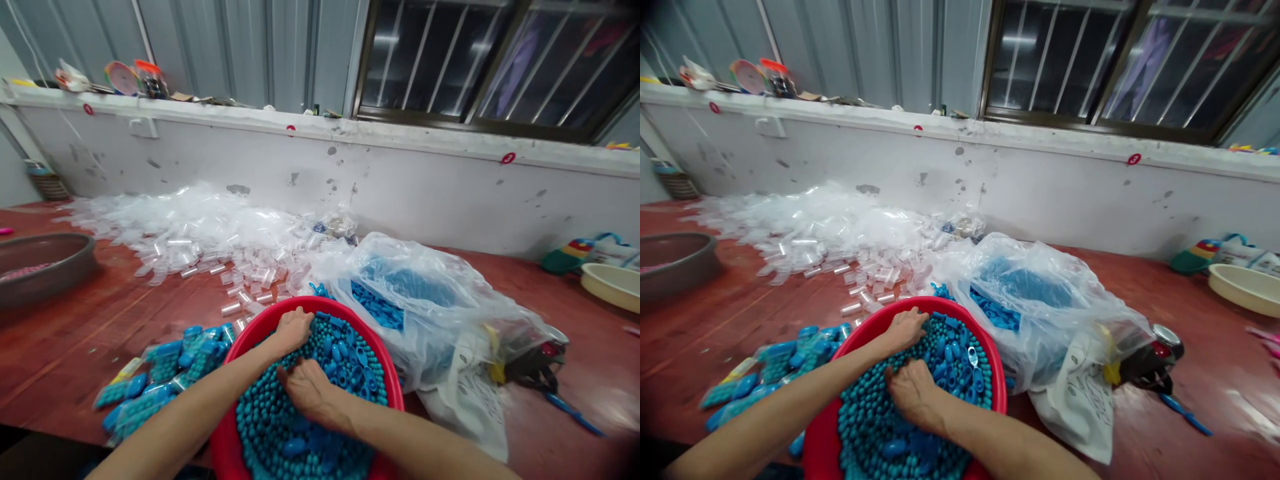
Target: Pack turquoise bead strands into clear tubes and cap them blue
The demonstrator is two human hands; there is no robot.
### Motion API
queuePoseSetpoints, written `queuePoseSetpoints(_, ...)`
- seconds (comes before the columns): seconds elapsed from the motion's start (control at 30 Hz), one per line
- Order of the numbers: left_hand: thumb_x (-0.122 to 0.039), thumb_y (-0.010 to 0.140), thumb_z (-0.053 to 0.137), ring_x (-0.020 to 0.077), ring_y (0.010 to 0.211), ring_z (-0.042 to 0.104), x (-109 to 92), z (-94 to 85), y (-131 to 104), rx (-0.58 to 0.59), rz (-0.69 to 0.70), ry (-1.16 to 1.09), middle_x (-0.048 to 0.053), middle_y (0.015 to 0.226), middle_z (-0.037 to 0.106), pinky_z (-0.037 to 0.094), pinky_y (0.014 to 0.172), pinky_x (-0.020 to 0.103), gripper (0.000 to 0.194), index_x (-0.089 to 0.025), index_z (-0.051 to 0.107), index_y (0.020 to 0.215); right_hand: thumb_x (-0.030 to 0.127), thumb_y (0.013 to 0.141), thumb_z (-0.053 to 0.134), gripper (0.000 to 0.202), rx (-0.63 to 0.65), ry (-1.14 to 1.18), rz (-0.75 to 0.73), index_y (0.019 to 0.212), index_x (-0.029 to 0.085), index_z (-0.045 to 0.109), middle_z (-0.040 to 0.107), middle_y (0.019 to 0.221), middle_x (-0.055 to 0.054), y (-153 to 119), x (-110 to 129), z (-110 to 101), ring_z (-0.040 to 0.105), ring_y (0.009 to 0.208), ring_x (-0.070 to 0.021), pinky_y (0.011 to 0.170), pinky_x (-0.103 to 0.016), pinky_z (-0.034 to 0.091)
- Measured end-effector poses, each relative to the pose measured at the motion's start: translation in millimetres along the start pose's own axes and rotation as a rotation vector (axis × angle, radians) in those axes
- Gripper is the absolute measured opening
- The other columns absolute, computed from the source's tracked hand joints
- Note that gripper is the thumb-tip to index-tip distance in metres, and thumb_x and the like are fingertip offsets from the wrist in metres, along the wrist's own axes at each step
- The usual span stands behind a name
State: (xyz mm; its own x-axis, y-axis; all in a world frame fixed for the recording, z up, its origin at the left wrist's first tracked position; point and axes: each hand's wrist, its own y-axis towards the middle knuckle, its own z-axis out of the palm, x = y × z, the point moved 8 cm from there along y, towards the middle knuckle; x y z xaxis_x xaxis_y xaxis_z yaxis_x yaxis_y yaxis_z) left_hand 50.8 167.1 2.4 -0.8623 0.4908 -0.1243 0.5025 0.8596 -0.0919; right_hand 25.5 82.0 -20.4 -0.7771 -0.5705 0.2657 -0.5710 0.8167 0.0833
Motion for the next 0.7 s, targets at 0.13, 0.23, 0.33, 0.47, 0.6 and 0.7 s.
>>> queuePoseSetpoints(0.13, -0.016, 0.079, 0.037, 0.0251, 0.088, 0.057, 12.5, -3.8, -27.9, 0.033, 0.059, 0.03, 0.013, 0.091, 0.061, 0.043, 0.072, 0.035, 0.031, -0.014, 0.046, 0.109, 0.011, 0.076, 0.05, 0.009, 0.165, -0.139, -0.019, 0.077, 0.014, 0.058, 0.064, 0.068, -0.008, -32.0, -6.9, 17.8, 0.059, 0.064, -0.0192, 0.057, -0.029, 0.045)
queuePoseSetpoints(0.23, -0.01, 0.077, 0.035, 0.0257, 0.083, 0.059, 27.9, -3.1, -57.5, 0.094, 0.074, 0.073, 0.015, 0.087, 0.063, 0.044, 0.07, 0.036, 0.034, -0.01, 0.046, 0.109, 0.009, 0.075, 0.046, 0.014, 0.148, -0.199, 0.089, 0.074, 0.015, 0.059, 0.063, 0.067, -0.008, -51.3, -26.7, 10.0, 0.059, 0.068, -0.0216, 0.061, -0.032, 0.044)
queuePoseSetpoints(0.33, -0.006, 0.076, 0.033, 0.0286, 0.08, 0.06, 33.9, 4.6, -77.8, 0.163, 0.068, 0.109, 0.018, 0.082, 0.064, 0.044, 0.07, 0.042, 0.029, -0.009, 0.057, 0.091, 0.005, 0.075, 0.044, 0.022, 0.007, -0.224, 0.213, 0.085, 0.016, 0.06, 0.064, 0.08, -0.009, -69.1, -44.9, -10.1, 0.057, 0.086, -0.024, 0.077, -0.037, 0.04)
queuePoseSetpoints(0.47, -0.005, 0.074, 0.034, 0.032, 0.082, 0.06, 14.1, 24.3, -73.7, 0.225, 0.073, 0.091, 0.021, 0.08, 0.064, 0.044, 0.071, 0.047, 0.029, -0.007, 0.063, 0.073, 0.005, 0.077, 0.042, 0.025, -0.015, -0.21, 0.279, 0.09, 0.016, 0.06, 0.063, 0.087, -0.008, -77.9, -49.3, -24.0, 0.054, 0.092, -0.0244, 0.082, -0.036, 0.037)
queuePoseSetpoints(0.6, -0.006, 0.07, 0.044, 0.0296, 0.09, 0.059, -19.6, 45.5, -45.2, 0.243, 0.086, -0.005, 0.017, 0.088, 0.065, 0.043, 0.079, 0.042, 0.021, -0.01, 0.063, 0.078, 0.016, 0.076, 0.045, 0.015, 0.114, -0.157, 0.356, 0.079, 0.017, 0.06, 0.064, 0.079, -0.008, -73.8, -52.1, -28.0, 0.057, 0.08, -0.023, 0.068, -0.03, 0.039)
queuePoseSetpoints(0.7, -0.008, 0.071, 0.043, 0.0289, 0.093, 0.058, -27.0, 57.3, -23.7, 0.22, -0.007, -0.074, 0.018, 0.095, 0.063, 0.044, 0.078, 0.039, 0.024, -0.01, 0.06, 0.088, 0.022, 0.076, 0.046, 0.016, 0.117, -0.114, 0.35, 0.083, 0.017, 0.059, 0.065, 0.081, -0.007, -73.0, -54.2, -33.7, 0.057, 0.081, -0.021, 0.066, -0.027, 0.038)
